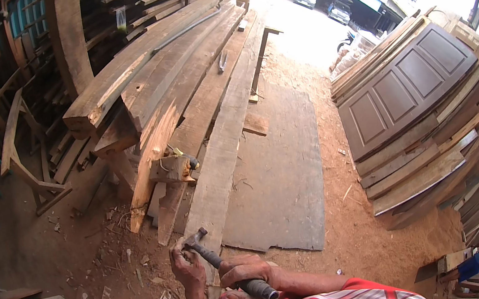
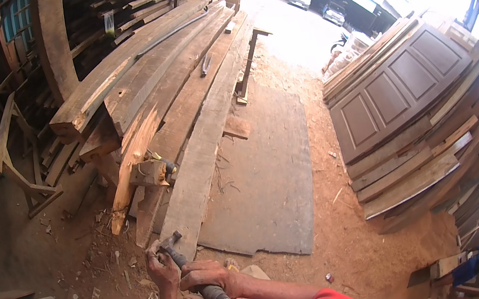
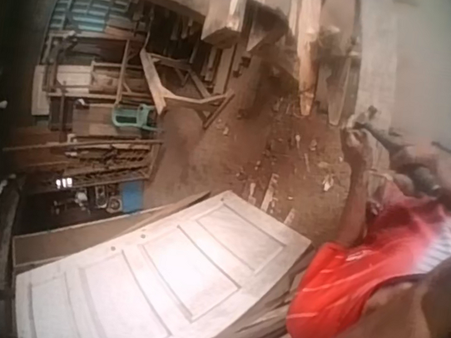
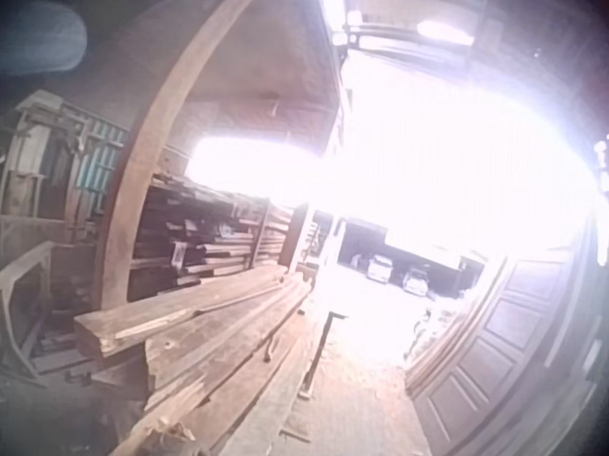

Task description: The person uses a hammer to strike and break apart wooden planks and beams in an outdoor workshop. They repeatedly lift and reposition pieces of wood, then hammer them to separate sections or remove nails. The work area contains stacked lumber, doors, and scattered debris.

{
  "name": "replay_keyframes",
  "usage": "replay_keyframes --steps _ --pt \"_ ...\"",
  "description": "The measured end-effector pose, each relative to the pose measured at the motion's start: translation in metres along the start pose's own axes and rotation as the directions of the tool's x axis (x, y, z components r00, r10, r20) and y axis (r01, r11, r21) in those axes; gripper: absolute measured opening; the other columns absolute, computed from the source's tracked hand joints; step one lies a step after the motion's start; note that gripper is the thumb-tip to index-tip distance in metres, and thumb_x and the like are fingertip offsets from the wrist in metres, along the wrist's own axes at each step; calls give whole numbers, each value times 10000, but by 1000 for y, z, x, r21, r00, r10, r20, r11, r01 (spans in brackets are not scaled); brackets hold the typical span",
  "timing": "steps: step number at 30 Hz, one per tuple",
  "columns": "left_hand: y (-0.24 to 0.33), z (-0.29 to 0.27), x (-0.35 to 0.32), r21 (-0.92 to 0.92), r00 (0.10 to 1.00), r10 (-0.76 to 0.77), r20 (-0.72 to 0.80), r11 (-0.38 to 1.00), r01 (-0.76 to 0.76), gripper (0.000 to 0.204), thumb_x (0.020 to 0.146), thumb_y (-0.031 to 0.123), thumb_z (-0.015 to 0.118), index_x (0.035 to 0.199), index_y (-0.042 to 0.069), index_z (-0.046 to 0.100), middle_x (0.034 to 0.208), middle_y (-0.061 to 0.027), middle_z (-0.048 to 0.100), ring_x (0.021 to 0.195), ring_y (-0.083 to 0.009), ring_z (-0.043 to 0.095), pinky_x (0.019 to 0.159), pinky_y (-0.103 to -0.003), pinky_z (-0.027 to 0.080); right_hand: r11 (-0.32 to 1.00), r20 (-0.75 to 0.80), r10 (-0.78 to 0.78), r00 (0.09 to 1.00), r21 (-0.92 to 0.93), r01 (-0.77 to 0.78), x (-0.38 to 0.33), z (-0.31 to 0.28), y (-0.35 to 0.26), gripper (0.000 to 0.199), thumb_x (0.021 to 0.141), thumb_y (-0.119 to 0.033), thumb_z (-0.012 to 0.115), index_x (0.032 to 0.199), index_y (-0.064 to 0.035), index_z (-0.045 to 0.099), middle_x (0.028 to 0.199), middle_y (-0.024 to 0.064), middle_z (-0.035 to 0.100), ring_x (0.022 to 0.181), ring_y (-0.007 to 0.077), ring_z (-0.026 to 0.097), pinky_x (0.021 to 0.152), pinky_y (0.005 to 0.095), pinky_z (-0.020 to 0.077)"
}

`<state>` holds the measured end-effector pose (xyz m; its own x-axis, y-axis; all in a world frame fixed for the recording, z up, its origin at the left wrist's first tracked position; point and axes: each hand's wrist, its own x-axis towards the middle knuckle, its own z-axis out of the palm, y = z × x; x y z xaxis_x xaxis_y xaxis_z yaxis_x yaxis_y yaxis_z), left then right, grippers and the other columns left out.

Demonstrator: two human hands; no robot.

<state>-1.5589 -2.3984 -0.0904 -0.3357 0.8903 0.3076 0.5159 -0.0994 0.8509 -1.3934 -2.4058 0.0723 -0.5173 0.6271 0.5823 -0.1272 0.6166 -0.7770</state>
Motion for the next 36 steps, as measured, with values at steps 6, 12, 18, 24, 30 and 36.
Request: replay_keyframes --steps 6,12,18,24,30,36 --pt "-2 0 -1 3 1000 -2 10 1000 2 360 867 -74 533 1219 -28 596 1148 -233 625 1071 -427 623 920 -480 501 1000 8 14 1000 8 -14 -1 -1 -1 151 867 -85 725 974 -13 648 794 130 612 667 296 612 585 404 479" --pt "2 -1 1 28 1000 11 9 1000 -11 361 865 -64 533 1218 -26 596 1145 -235 622 1080 -429 617 928 -483 499 1000 19 12 1000 14 -12 -2 -2 -1 155 861 -77 723 980 -9 651 799 131 617 672 294 615 598 401 487" --pt "-2 1 -1 38 1000 16 3 999 -16 346 872 -53 536 1211 -24 598 1148 -233 625 1080 -430 619 920 -488 501 998 9 44 999 40 -44 -6 0 0 231 800 -56 754 1008 -45 652 831 121 597 724 321 611 641 421 472" --pt "5 -1 1 20 1000 -8 15 1000 7 338 879 -55 535 1208 -18 600 1148 -227 630 1072 -428 624 911 -485 503 999 14 41 999 33 -42 -6 1 1 220 807 -59 747 1004 -49 649 831 121 590 731 326 603 647 434 466" --pt "7 -2 0 6 1000 -15 10 1000 15 340 876 -59 541 1208 -17 602 1151 -227 632 1075 -431 624 910 -481 502 997 25 62 998 34 -63 -5 0 -3 219 805 -61 747 1002 -42 655 862 132 615 765 342 622 670 438 481" --pt "2 -1 1 17 1000 21 7 1000 -21 344 870 -60 540 1208 -22 598 1155 -229 630 1084 -432 620 918 -483 499 996 44 73 996 42 -74 -3 -3 -7 222 809 -69 751 1009 -32 662 906 144 638 801 350 638 703 437 497"
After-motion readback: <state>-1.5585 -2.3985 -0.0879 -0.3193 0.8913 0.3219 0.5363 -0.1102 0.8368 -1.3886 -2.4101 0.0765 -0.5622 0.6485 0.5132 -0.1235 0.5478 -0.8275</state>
